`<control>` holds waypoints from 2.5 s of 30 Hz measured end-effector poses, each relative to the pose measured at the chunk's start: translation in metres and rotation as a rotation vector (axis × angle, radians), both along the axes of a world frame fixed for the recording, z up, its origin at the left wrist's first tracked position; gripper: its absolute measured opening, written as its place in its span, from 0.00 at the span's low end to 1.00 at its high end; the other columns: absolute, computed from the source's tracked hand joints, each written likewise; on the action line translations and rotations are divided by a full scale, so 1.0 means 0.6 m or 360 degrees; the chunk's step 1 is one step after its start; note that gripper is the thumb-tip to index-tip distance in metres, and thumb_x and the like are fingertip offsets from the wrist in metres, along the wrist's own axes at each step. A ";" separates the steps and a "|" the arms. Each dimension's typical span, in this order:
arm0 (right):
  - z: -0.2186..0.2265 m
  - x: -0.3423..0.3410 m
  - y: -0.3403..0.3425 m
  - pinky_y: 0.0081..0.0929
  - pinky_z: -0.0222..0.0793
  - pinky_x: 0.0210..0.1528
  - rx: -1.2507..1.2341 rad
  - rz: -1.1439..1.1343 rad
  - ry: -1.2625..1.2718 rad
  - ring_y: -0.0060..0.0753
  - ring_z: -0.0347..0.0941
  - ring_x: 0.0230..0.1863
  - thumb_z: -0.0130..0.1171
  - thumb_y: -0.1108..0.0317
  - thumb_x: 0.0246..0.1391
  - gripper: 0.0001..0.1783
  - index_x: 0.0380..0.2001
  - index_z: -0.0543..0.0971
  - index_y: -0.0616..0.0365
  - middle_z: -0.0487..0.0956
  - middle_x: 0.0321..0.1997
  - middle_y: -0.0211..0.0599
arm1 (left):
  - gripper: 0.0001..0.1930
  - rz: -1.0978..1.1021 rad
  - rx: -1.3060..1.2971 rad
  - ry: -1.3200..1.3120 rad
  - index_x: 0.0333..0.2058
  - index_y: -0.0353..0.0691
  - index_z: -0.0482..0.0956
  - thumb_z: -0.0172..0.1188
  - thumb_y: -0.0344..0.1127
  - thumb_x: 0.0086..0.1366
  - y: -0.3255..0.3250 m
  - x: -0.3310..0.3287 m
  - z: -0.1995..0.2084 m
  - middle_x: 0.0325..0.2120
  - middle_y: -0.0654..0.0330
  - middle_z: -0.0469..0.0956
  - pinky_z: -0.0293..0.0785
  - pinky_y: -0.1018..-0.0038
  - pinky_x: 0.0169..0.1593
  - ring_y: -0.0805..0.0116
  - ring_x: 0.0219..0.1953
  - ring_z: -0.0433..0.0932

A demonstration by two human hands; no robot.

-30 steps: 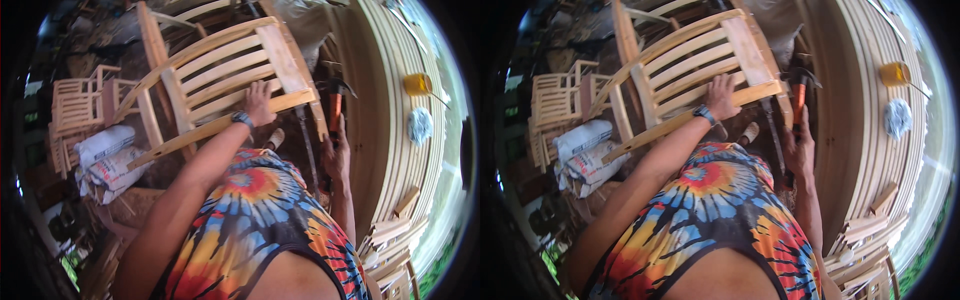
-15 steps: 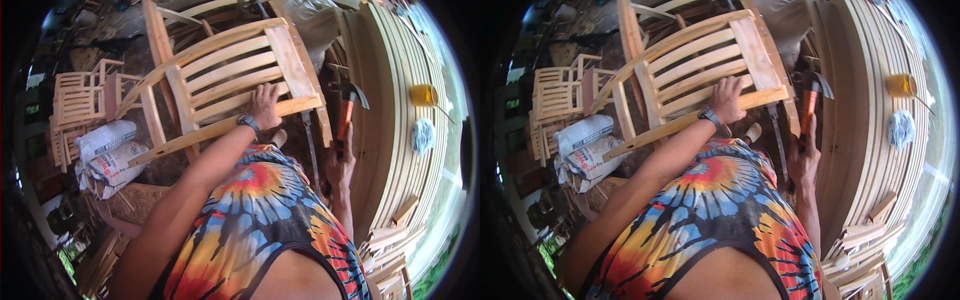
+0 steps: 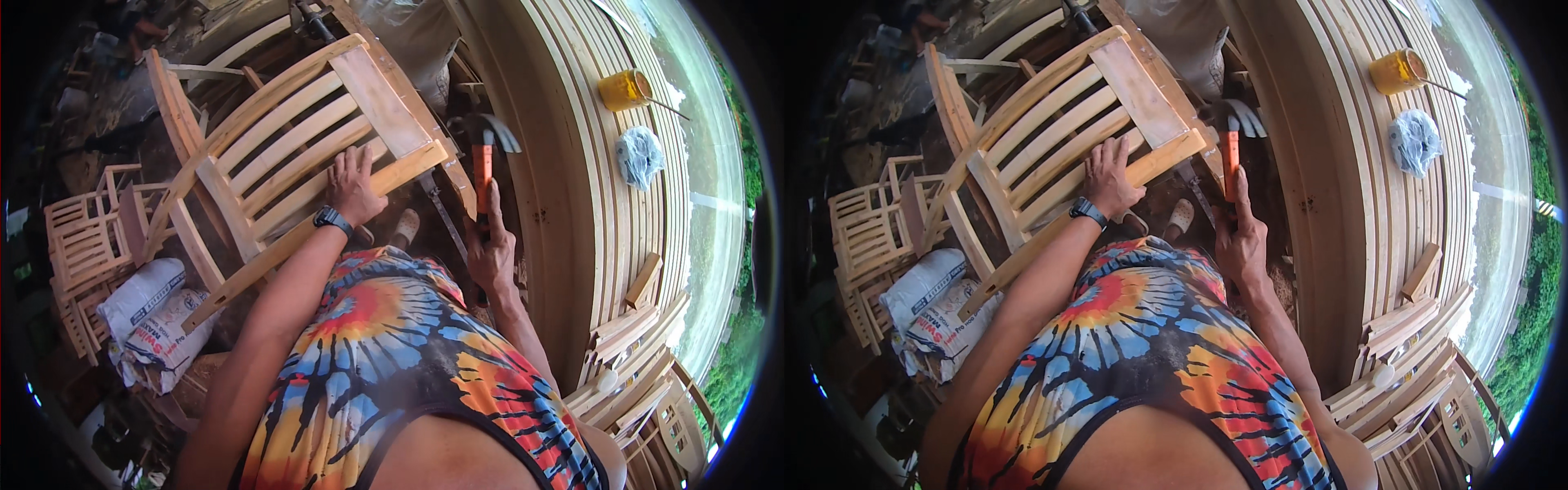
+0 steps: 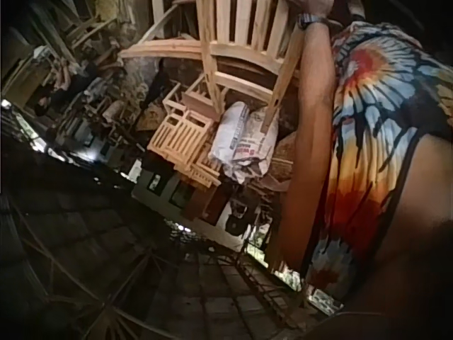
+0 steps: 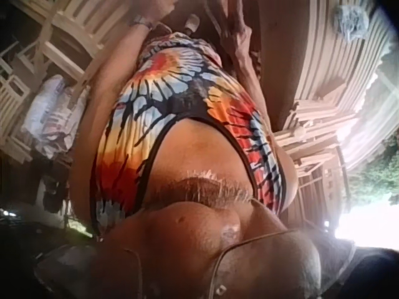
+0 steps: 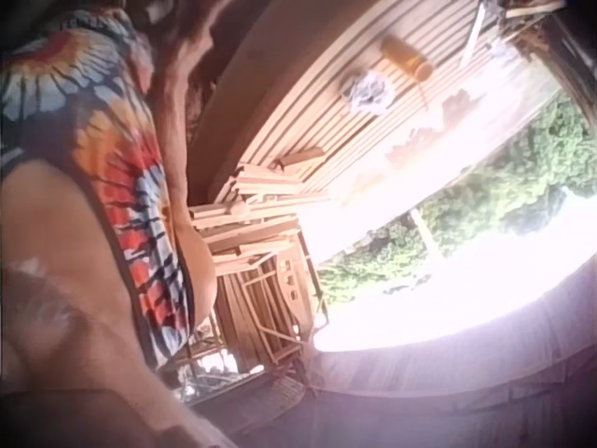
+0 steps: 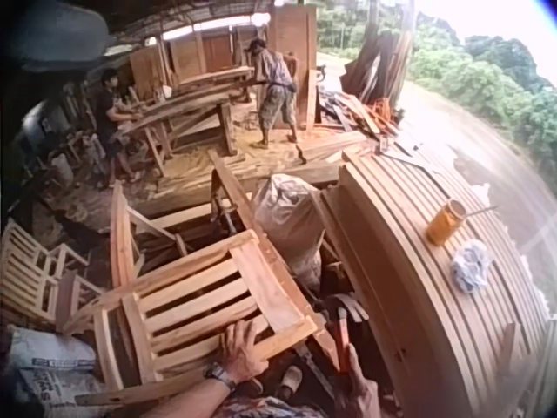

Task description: The person assembles a wooden chair by positioning a backrest piece against the frame, securing it with a clamp, and then driving nails into the joint with a hammer.

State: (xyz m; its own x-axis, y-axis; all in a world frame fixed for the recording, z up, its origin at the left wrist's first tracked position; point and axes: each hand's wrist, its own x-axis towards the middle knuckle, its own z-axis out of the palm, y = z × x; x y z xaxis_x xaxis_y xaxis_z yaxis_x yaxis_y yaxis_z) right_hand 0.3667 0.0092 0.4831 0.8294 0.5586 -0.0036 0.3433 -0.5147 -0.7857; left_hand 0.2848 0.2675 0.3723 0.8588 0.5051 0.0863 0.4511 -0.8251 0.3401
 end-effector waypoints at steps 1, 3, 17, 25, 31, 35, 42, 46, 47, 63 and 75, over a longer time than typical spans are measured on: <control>-0.021 0.008 -0.001 0.39 0.78 0.42 0.0014 0.0013 0.0005 0.57 0.85 0.38 0.60 0.73 0.62 0.44 0.77 0.53 0.41 0.85 0.40 0.59 | 0.55 0.0010 0.0012 -0.0010 0.70 0.40 0.61 0.77 0.46 0.42 -0.002 0.003 -0.003 0.66 0.46 0.62 0.61 0.49 0.67 0.44 0.66 0.61; -0.042 0.029 0.001 0.39 0.78 0.42 -0.0152 0.0232 -0.0180 0.56 0.85 0.37 0.59 0.73 0.63 0.44 0.77 0.53 0.41 0.85 0.42 0.58 | 0.55 0.0016 0.0051 -0.0031 0.70 0.40 0.61 0.76 0.46 0.42 -0.001 0.002 -0.002 0.64 0.47 0.62 0.61 0.51 0.67 0.45 0.65 0.61; 0.024 0.015 0.012 0.41 0.77 0.47 -0.0128 0.0035 0.0011 0.57 0.85 0.43 0.59 0.74 0.63 0.43 0.77 0.53 0.40 0.84 0.40 0.61 | 0.54 0.0019 0.0003 -0.0025 0.69 0.41 0.61 0.76 0.46 0.43 0.006 -0.003 -0.007 0.61 0.49 0.64 0.62 0.48 0.66 0.45 0.64 0.62; -0.013 0.031 0.016 0.32 0.75 0.47 -0.0256 0.0190 -0.0111 0.54 0.85 0.41 0.59 0.73 0.64 0.42 0.77 0.55 0.43 0.84 0.40 0.60 | 0.53 -0.0005 0.0033 0.0012 0.69 0.41 0.60 0.76 0.46 0.44 -0.001 0.006 0.002 0.64 0.47 0.63 0.60 0.47 0.67 0.45 0.65 0.61; 0.013 -0.017 0.016 0.28 0.75 0.39 0.0168 -0.0162 -0.0053 0.40 0.82 0.30 0.59 0.73 0.63 0.45 0.78 0.51 0.42 0.84 0.35 0.58 | 0.54 0.0027 -0.0002 0.0109 0.70 0.42 0.59 0.75 0.46 0.44 0.003 -0.004 0.002 0.64 0.46 0.63 0.60 0.48 0.67 0.44 0.65 0.62; -0.059 0.014 0.011 0.32 0.76 0.40 -0.0058 0.0007 -0.0051 0.48 0.85 0.33 0.59 0.72 0.63 0.43 0.77 0.53 0.38 0.84 0.32 0.52 | 0.54 -0.0008 -0.0005 0.0058 0.70 0.41 0.59 0.76 0.46 0.44 -0.004 0.009 0.000 0.65 0.46 0.62 0.60 0.48 0.67 0.44 0.65 0.62; -0.014 -0.009 0.003 0.28 0.76 0.34 0.0328 -0.0082 -0.0387 0.32 0.81 0.29 0.58 0.77 0.62 0.46 0.78 0.50 0.44 0.85 0.35 0.50 | 0.53 0.0002 0.0029 0.0088 0.69 0.41 0.60 0.74 0.47 0.45 0.006 0.001 -0.008 0.64 0.46 0.64 0.60 0.48 0.67 0.44 0.64 0.62; -0.073 0.036 0.009 0.27 0.75 0.40 -0.0215 0.0143 -0.0036 0.45 0.84 0.31 0.60 0.73 0.62 0.44 0.77 0.54 0.41 0.82 0.34 0.59 | 0.53 -0.0022 0.0042 0.0062 0.69 0.42 0.60 0.75 0.46 0.44 -0.009 0.007 -0.005 0.63 0.47 0.63 0.61 0.48 0.67 0.44 0.64 0.62; -0.046 0.042 0.018 0.27 0.75 0.40 -0.0205 0.0153 -0.0053 0.45 0.84 0.31 0.60 0.73 0.62 0.44 0.77 0.54 0.41 0.82 0.34 0.59 | 0.53 -0.0004 0.0052 0.0070 0.69 0.42 0.60 0.75 0.46 0.44 -0.003 0.010 -0.003 0.63 0.47 0.63 0.61 0.49 0.67 0.44 0.64 0.62; -0.052 -0.017 0.013 0.35 0.77 0.42 0.0212 -0.0129 -0.0057 0.47 0.83 0.34 0.60 0.73 0.62 0.42 0.76 0.57 0.40 0.83 0.37 0.59 | 0.54 -0.0003 0.0054 0.0063 0.70 0.42 0.59 0.75 0.46 0.44 0.000 0.009 -0.008 0.63 0.47 0.64 0.60 0.48 0.67 0.45 0.64 0.62; -0.113 0.011 0.003 0.32 0.76 0.37 -0.0072 0.0118 -0.0121 0.53 0.84 0.31 0.60 0.73 0.62 0.43 0.76 0.56 0.41 0.83 0.31 0.58 | 0.54 -0.0002 0.0087 0.0054 0.69 0.41 0.60 0.76 0.48 0.43 -0.006 0.016 -0.009 0.63 0.47 0.64 0.61 0.48 0.67 0.45 0.65 0.62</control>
State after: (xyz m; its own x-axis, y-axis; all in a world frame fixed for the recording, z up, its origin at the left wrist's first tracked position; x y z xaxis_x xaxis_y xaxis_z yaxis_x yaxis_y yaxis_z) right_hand 0.3732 0.0113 0.4151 0.7847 0.6190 0.0316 0.4396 -0.5199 -0.7325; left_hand 0.2943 0.2639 0.3672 0.8622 0.4995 0.0843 0.4608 -0.8425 0.2791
